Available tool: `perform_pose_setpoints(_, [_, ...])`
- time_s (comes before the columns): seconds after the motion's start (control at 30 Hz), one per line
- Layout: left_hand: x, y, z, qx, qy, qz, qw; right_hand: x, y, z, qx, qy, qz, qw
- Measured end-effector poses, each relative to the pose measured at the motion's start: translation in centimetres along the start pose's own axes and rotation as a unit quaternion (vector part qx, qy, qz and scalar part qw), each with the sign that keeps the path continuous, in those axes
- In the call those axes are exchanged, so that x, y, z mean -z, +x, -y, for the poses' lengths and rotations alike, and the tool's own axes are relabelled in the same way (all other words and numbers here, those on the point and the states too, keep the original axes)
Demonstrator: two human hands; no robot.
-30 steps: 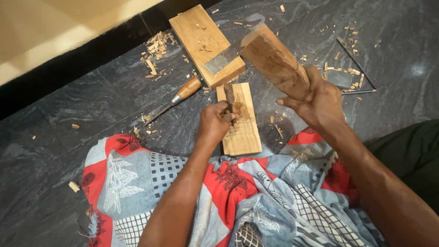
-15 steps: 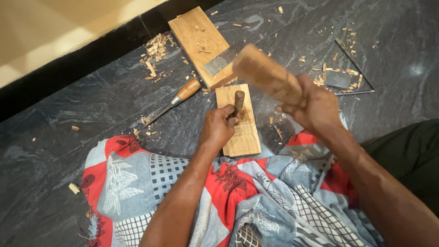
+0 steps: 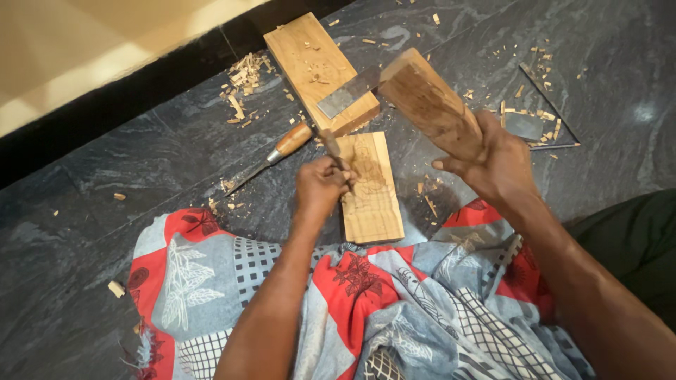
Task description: The person carves a design into a rectangular wooden block using a chisel and a wooden mallet. They repeatedly strike the chisel to remove wood shavings and refine the carved pattern on the block's surface.
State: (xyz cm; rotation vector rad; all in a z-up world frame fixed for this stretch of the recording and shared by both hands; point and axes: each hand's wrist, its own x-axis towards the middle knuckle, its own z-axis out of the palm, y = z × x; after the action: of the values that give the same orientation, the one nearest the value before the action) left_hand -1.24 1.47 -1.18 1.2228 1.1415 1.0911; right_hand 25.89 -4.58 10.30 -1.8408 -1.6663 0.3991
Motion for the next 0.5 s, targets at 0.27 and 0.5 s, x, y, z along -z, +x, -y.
perform_pose_setpoints(0.27, [0.4, 0.6, 1.3, 0.027, -0.051, 0.032, 0.998, 0.0, 0.0, 0.2, -0.018, -0.001, 0.012, 1.0])
perform_pose_setpoints(0.5, [-0.2, 0.3, 1.3, 0.014, 0.009, 0.045, 0.999, 0.2, -0.2, 0.5, -0.016, 0.013, 0.01, 1.0])
